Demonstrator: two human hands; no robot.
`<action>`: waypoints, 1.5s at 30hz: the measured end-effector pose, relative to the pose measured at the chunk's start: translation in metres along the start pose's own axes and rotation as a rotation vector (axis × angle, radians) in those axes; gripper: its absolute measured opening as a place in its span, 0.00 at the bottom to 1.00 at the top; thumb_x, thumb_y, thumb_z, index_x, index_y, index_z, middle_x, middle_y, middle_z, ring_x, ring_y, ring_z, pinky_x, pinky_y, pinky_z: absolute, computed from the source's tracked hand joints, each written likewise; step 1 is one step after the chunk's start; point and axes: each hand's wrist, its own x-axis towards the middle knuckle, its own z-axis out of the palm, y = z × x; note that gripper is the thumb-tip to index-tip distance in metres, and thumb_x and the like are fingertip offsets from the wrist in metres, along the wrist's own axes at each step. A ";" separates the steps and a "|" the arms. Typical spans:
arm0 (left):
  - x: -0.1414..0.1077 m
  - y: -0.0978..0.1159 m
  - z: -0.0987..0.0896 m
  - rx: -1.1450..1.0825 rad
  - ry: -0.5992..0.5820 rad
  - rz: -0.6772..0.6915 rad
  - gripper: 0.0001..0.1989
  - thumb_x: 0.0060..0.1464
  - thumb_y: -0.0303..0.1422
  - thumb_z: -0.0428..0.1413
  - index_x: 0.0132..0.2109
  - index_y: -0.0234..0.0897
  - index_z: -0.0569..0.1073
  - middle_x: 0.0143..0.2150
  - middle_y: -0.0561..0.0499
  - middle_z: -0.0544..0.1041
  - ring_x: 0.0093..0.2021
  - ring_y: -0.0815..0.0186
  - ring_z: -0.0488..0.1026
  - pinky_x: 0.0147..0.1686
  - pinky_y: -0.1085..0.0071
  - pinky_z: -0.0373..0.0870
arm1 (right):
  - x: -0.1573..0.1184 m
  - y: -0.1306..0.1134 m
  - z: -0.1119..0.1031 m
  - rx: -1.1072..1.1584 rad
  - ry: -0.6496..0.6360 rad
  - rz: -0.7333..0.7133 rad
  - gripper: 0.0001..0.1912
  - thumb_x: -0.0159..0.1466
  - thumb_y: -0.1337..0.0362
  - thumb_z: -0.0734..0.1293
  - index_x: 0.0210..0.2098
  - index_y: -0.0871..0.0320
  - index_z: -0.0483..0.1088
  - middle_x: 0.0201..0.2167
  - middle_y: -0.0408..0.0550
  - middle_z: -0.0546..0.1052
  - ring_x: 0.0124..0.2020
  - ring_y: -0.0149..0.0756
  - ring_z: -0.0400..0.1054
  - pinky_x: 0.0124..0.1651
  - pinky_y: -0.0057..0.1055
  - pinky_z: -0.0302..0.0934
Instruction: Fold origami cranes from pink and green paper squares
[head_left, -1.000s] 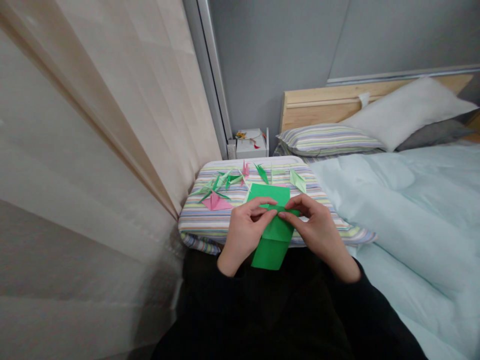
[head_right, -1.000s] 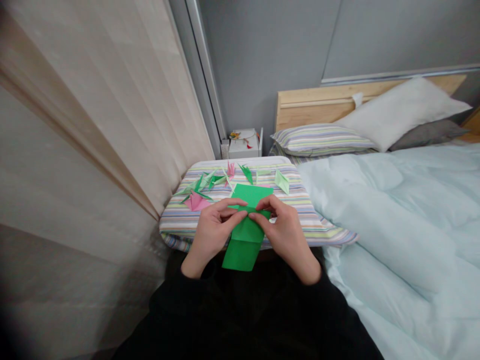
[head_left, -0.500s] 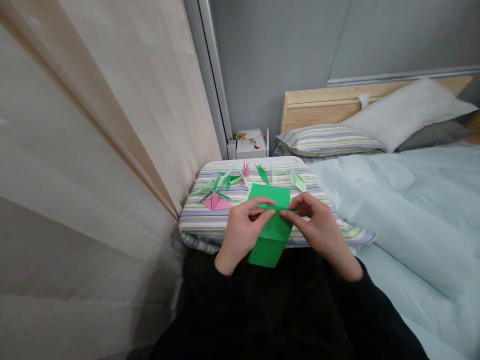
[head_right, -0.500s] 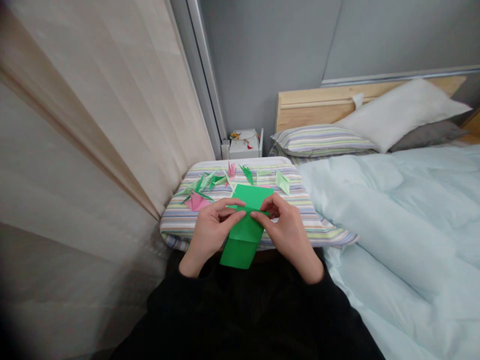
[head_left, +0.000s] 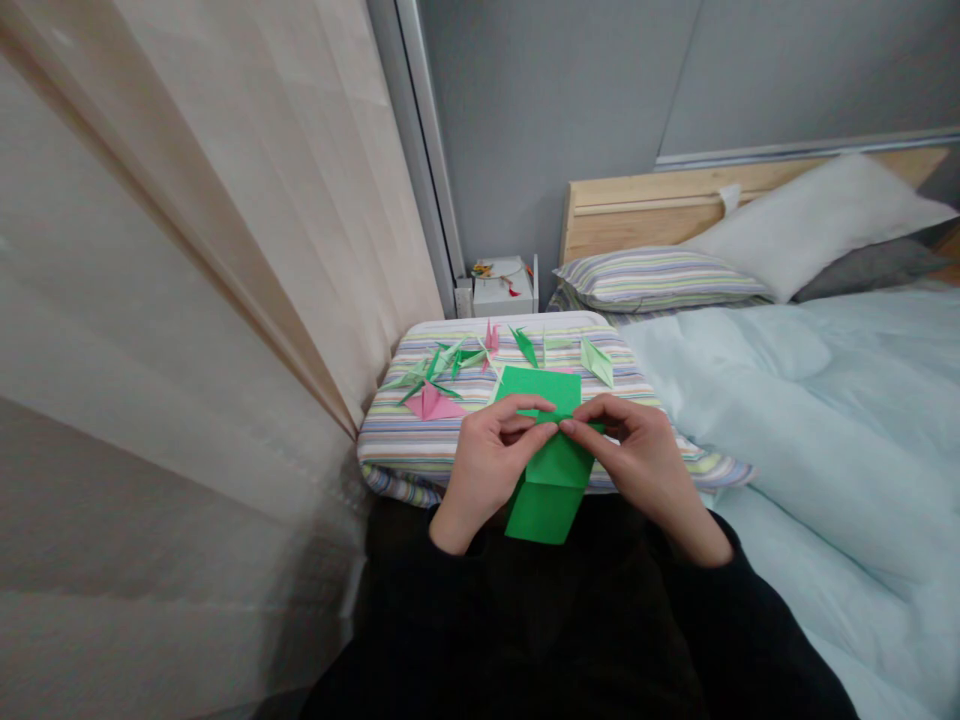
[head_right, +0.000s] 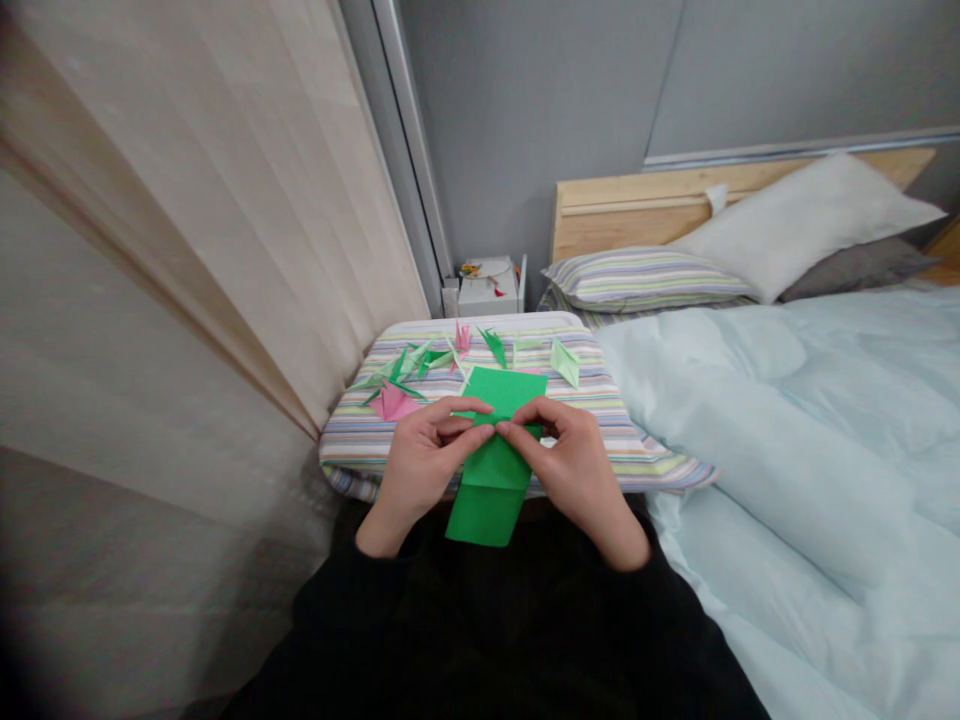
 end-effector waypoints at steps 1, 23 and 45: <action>0.000 0.001 0.000 -0.009 0.004 -0.009 0.09 0.55 0.34 0.65 0.43 0.37 0.78 0.24 0.55 0.76 0.23 0.71 0.69 0.23 0.76 0.61 | 0.000 -0.001 0.000 0.003 0.003 0.002 0.10 0.62 0.58 0.73 0.29 0.57 0.75 0.28 0.45 0.78 0.32 0.38 0.70 0.36 0.35 0.62; 0.001 0.000 0.006 -0.052 0.197 -0.090 0.10 0.47 0.35 0.69 0.34 0.32 0.81 0.32 0.46 0.84 0.32 0.62 0.81 0.34 0.70 0.77 | 0.003 -0.009 0.007 0.131 0.106 0.013 0.09 0.57 0.60 0.75 0.28 0.55 0.72 0.26 0.43 0.76 0.29 0.36 0.70 0.33 0.33 0.63; -0.003 0.002 0.005 -0.062 0.085 -0.077 0.12 0.51 0.35 0.67 0.42 0.35 0.82 0.27 0.51 0.81 0.26 0.68 0.75 0.28 0.74 0.73 | 0.005 0.005 0.007 0.167 0.134 0.181 0.14 0.58 0.52 0.75 0.32 0.57 0.77 0.20 0.41 0.70 0.20 0.30 0.57 0.23 0.29 0.51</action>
